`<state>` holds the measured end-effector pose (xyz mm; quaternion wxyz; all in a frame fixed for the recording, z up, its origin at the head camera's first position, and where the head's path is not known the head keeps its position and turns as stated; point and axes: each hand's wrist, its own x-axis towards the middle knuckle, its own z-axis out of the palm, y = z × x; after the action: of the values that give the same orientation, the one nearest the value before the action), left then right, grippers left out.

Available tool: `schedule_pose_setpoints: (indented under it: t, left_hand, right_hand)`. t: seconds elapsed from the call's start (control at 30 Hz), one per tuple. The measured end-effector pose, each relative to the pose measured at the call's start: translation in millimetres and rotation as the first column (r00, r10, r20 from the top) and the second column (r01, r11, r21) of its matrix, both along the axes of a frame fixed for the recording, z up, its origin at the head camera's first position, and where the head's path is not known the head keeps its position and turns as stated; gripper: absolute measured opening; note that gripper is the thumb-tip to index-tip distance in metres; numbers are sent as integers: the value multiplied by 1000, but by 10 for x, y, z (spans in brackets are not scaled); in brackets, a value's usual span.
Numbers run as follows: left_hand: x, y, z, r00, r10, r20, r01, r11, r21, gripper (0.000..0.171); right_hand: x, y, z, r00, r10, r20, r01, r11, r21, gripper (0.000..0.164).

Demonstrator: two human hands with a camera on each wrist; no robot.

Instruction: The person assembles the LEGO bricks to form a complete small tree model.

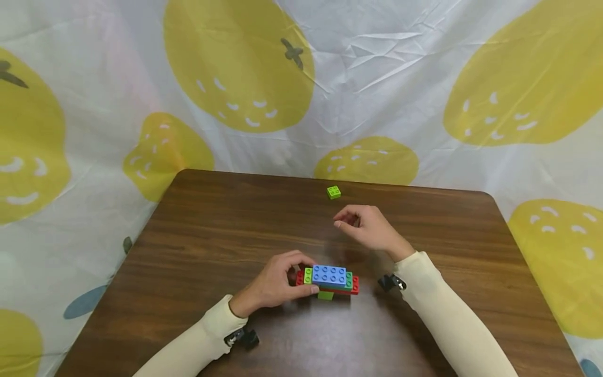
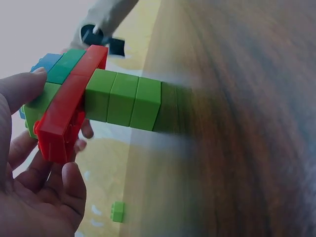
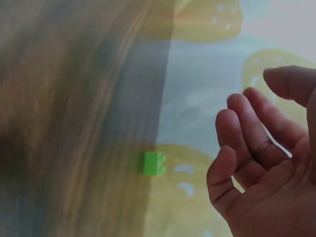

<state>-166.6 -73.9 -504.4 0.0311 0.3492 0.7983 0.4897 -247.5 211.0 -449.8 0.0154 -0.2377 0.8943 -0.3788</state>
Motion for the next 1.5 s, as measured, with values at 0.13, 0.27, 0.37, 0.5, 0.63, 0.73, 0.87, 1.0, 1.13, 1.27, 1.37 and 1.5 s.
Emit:
schedule_pose_setpoints:
  t: [0.13, 0.27, 0.37, 0.5, 0.63, 0.73, 0.87, 1.0, 1.13, 1.27, 1.37, 1.5]
  left_hand:
    - [23, -9, -29, 999, 7, 42, -8, 1000, 16, 38]
    - [34, -28, -28, 998, 19, 54, -21, 999, 38, 38]
    - [45, -37, -31, 998, 26, 50, -29, 997, 66, 38]
    - [77, -57, -48, 998, 29, 64, -35, 994, 102, 38]
    - [96, -68, -54, 996, 34, 88, -44, 993, 112, 37]
    - [96, -64, -51, 994, 40, 103, -51, 992, 111, 36]
    - [94, -61, -72, 994, 45, 99, -57, 992, 115, 36]
    - [105, -57, -92, 995, 39, 94, -49, 992, 113, 35]
    - [102, -30, -94, 995, 30, 95, -40, 994, 106, 35]
    - [96, -2, -92, 995, 29, 99, -39, 994, 105, 35]
    - [97, 4, -84, 995, 26, 100, -37, 994, 104, 35]
    - [100, 2, -68, 995, 23, 96, -33, 994, 105, 36]
  right_hand:
    - [-231, -25, -96, 993, -118, 18, 119, 992, -44, 22]
    - [-451, -63, -165, 978, -211, 5, 210, 974, -86, 26]
    - [-612, -78, -235, 966, -257, 5, 257, 962, -93, 30]
    - [-782, -118, -363, 942, -334, 41, 337, 936, -102, 33]
    - [-906, -160, -460, 910, -406, 88, 412, 908, -75, 40]
    - [-993, -183, -495, 897, -428, 111, 434, 900, -40, 47]
    - [-1094, -207, -531, 900, -418, 125, 421, 907, 1, 54]
    - [-1138, -222, -577, 899, -411, 151, 410, 911, 38, 60]
    - [-1153, -209, -589, 886, -432, 165, 430, 901, 54, 60]
    - [-1157, -174, -586, 885, -440, 148, 438, 898, 51, 56]
    - [-1138, -150, -577, 894, -426, 140, 427, 904, 27, 53]
    - [-1070, -135, -538, 906, -401, 133, 409, 912, -34, 48]
